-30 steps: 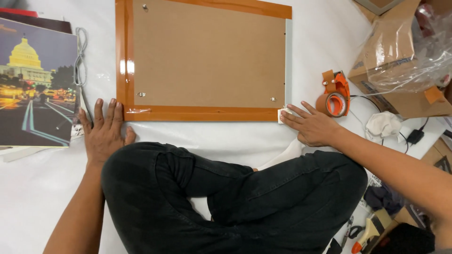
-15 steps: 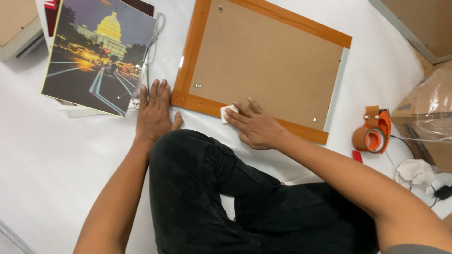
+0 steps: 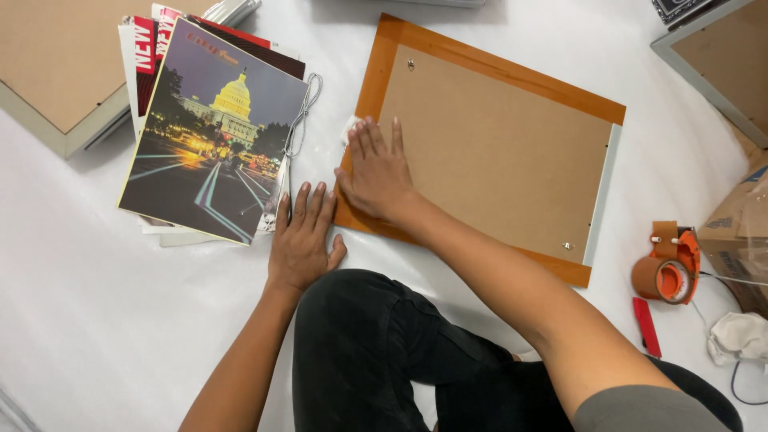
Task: Preparing a picture frame by cleaning the back panel and applying tape to the edges using a dispenser and utility knife.
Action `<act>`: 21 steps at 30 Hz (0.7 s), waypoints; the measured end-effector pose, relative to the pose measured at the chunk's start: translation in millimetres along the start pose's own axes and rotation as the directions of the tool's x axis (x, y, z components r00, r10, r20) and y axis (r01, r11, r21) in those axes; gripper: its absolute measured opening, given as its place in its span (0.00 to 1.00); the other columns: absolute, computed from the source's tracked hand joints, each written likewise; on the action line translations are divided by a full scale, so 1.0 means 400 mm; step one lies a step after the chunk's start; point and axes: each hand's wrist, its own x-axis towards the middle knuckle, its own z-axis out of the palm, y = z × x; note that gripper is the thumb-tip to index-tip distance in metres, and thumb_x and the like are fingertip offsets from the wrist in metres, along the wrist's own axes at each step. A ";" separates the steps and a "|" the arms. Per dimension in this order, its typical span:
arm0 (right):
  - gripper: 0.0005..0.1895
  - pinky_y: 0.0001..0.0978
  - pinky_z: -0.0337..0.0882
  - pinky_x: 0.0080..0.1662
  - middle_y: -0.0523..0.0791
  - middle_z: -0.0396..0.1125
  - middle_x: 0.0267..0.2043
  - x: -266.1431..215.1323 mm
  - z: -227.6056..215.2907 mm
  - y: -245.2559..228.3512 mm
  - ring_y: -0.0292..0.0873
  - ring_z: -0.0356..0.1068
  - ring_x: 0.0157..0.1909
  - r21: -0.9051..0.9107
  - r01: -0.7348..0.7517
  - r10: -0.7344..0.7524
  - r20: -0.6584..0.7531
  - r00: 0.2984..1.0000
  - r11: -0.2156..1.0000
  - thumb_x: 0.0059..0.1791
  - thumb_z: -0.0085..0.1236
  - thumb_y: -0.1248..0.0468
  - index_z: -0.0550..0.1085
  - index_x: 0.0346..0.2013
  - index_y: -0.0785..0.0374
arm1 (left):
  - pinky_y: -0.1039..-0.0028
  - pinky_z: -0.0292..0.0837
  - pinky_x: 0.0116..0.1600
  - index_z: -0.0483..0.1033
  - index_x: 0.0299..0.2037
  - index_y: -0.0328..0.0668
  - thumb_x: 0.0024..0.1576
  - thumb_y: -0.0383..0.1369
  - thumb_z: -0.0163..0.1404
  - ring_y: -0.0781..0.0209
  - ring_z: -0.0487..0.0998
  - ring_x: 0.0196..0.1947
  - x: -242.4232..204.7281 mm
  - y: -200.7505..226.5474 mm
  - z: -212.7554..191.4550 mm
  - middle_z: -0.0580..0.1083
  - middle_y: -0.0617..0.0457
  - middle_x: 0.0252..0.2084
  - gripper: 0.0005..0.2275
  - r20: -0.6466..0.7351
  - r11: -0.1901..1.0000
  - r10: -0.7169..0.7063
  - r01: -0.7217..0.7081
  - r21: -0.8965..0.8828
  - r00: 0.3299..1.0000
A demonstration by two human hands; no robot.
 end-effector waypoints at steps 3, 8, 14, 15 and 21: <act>0.42 0.66 0.12 0.70 0.56 0.44 0.78 0.114 -0.050 0.050 0.54 0.29 0.81 0.020 -0.131 0.129 0.068 0.989 0.991 0.56 0.20 0.41 0.51 0.74 0.70 | 0.50 0.45 0.76 0.70 0.66 0.41 0.52 0.43 0.44 0.49 0.62 0.73 0.001 0.000 -0.002 0.68 0.49 0.70 0.30 -0.010 1.000 0.004 -0.004 0.000 1.000; 0.49 0.64 0.08 0.66 0.59 0.39 0.78 0.345 0.008 0.185 0.54 0.24 0.80 -0.109 -0.205 0.203 -0.031 0.979 0.973 0.56 0.15 0.32 0.49 0.73 0.72 | 0.52 0.34 0.78 0.66 0.68 0.33 0.57 0.42 0.45 0.51 0.49 0.78 0.012 0.004 -0.035 0.62 0.44 0.74 0.29 0.194 0.999 -0.028 0.035 -0.033 0.981; 0.51 0.71 0.10 0.63 0.62 0.47 0.76 0.437 -0.014 0.270 0.59 0.27 0.79 -0.042 -0.281 0.278 -0.048 0.959 0.959 0.55 0.16 0.32 0.52 0.71 0.77 | 0.54 0.34 0.78 0.67 0.67 0.33 0.57 0.41 0.45 0.53 0.51 0.77 0.019 0.004 -0.043 0.64 0.46 0.73 0.29 0.199 0.997 -0.039 0.051 -0.054 0.979; 0.50 0.72 0.11 0.63 0.62 0.49 0.75 0.432 -0.024 0.282 0.61 0.29 0.79 -0.005 -0.286 0.285 -0.057 0.957 0.958 0.56 0.17 0.33 0.55 0.70 0.77 | 0.54 0.35 0.78 0.67 0.67 0.33 0.57 0.41 0.45 0.53 0.53 0.77 0.023 0.007 -0.043 0.66 0.47 0.71 0.28 0.198 0.997 -0.044 0.057 -0.061 0.979; 0.49 0.69 0.10 0.64 0.59 0.48 0.76 0.388 0.000 0.377 0.58 0.29 0.79 0.017 -0.389 0.389 0.002 0.921 0.921 0.55 0.16 0.34 0.56 0.70 0.74 | 0.53 0.36 0.79 0.64 0.69 0.33 0.56 0.40 0.46 0.52 0.56 0.76 0.022 0.009 -0.039 0.67 0.46 0.71 0.30 0.214 0.998 -0.024 0.035 -0.050 0.977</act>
